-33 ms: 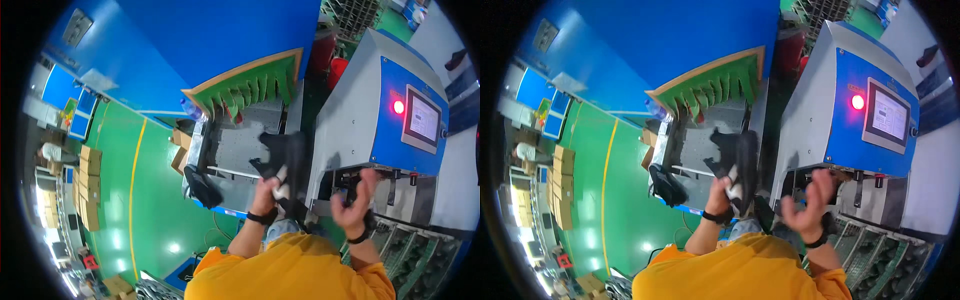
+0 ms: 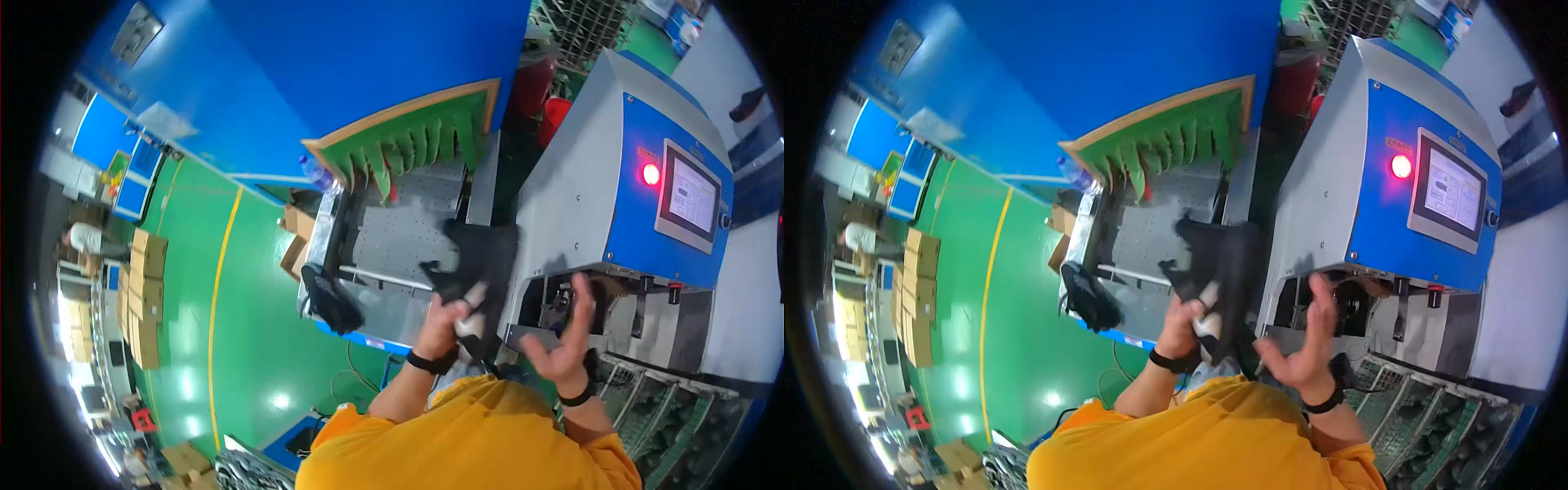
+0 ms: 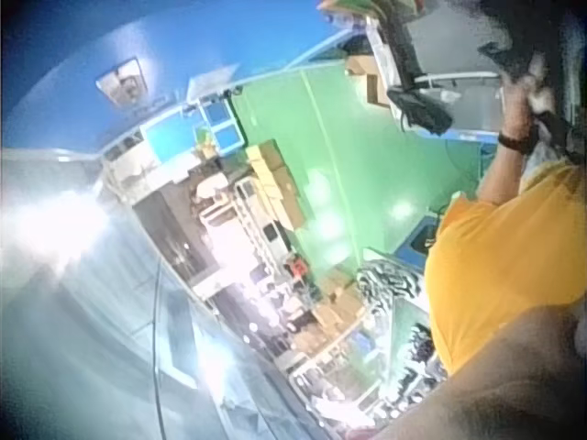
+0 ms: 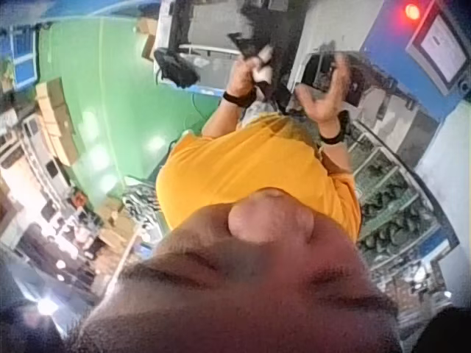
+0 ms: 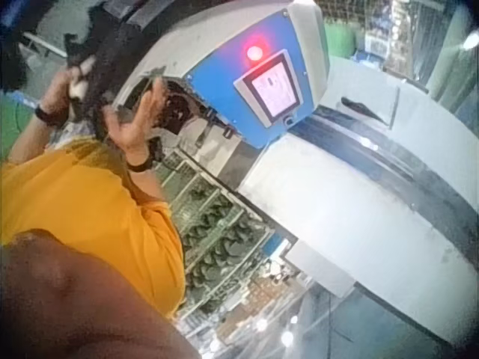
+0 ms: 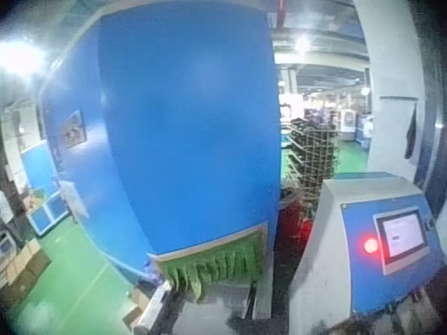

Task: Operating shoe lasting and assembly machinery to shape and bond shoe components in a factory.

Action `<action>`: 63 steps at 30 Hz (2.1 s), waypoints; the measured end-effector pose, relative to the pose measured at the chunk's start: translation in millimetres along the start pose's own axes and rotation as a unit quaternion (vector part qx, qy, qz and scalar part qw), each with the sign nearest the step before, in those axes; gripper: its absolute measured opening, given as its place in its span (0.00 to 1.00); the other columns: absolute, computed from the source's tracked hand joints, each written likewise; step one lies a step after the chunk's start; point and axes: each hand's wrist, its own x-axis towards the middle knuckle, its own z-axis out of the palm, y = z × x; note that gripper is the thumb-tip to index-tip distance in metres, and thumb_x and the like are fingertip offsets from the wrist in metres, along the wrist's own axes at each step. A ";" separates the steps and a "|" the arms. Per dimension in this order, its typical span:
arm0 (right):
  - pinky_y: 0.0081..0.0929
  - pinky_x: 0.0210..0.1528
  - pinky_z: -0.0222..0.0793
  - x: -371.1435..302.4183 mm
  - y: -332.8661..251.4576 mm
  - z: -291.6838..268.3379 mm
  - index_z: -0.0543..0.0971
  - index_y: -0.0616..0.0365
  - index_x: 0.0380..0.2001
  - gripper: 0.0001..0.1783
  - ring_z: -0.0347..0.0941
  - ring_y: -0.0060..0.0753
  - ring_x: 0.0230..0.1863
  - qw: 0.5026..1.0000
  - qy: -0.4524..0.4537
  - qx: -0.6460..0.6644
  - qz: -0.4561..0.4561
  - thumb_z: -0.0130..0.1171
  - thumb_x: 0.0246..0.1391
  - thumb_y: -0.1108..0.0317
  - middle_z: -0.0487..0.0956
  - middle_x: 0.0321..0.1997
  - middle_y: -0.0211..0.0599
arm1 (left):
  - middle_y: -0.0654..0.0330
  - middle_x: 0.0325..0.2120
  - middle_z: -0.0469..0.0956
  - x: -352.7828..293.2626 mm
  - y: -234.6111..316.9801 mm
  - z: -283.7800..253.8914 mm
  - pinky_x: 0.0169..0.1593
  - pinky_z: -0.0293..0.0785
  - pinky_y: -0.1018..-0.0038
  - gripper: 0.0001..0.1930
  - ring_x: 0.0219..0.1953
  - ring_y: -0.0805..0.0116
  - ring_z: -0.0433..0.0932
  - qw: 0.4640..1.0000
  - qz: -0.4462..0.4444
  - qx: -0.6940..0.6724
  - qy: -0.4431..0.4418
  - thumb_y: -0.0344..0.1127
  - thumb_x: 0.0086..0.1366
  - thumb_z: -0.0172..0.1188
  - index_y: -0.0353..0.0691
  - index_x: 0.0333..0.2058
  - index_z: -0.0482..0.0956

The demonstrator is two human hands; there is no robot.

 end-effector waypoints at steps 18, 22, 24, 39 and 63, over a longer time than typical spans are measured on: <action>0.29 0.48 0.75 -227.3 33.8 -68.3 0.69 0.62 0.59 0.29 0.78 0.33 0.43 0.647 0.091 0.505 0.564 0.59 0.53 0.69 0.78 0.50 0.41 | 0.70 0.20 0.74 -63.4 -61.2 67.3 0.28 0.62 0.81 0.09 0.25 0.84 0.69 0.821 -0.311 0.392 -0.276 0.35 0.63 0.64 0.34 0.28 0.80; 0.26 0.52 0.70 -169.7 48.3 -111.2 0.65 0.62 0.63 0.37 0.74 0.31 0.48 0.623 0.124 0.454 0.625 0.63 0.48 0.71 0.75 0.55 0.38 | 0.71 0.17 0.69 -67.1 -54.6 99.2 0.26 0.57 0.81 0.11 0.21 0.82 0.65 0.856 -0.218 0.367 -0.292 0.33 0.65 0.60 0.37 0.24 0.78; 0.26 0.54 0.68 -144.7 54.0 -118.3 0.62 0.62 0.66 0.42 0.73 0.31 0.50 0.747 0.087 0.326 0.573 0.64 0.45 0.72 0.74 0.55 0.37 | 0.70 0.16 0.68 -57.5 -64.2 94.5 0.25 0.55 0.81 0.12 0.19 0.82 0.62 0.885 -0.324 0.309 -0.126 0.34 0.65 0.59 0.38 0.22 0.76; 0.51 0.42 0.75 -72.3 103.5 -60.9 0.57 0.33 0.69 0.49 0.74 0.66 0.48 0.866 -0.198 -0.252 0.383 0.67 0.42 0.58 0.65 0.58 0.67 | 0.69 0.21 0.70 -4.6 -152.2 18.9 0.25 0.61 0.78 0.06 0.21 0.77 0.67 0.934 -0.322 0.151 0.010 0.38 0.68 0.52 0.46 0.33 0.75; 0.56 0.48 0.69 -221.5 -16.1 -76.2 0.64 0.53 0.65 0.45 0.67 0.77 0.51 0.915 -0.067 -0.292 0.271 0.71 0.42 0.66 0.61 0.58 0.72 | 0.54 0.36 0.81 -8.2 -143.9 41.5 0.35 0.76 0.74 0.38 0.31 0.69 0.79 0.807 -0.536 0.162 -0.186 0.68 0.66 0.46 0.38 0.59 0.64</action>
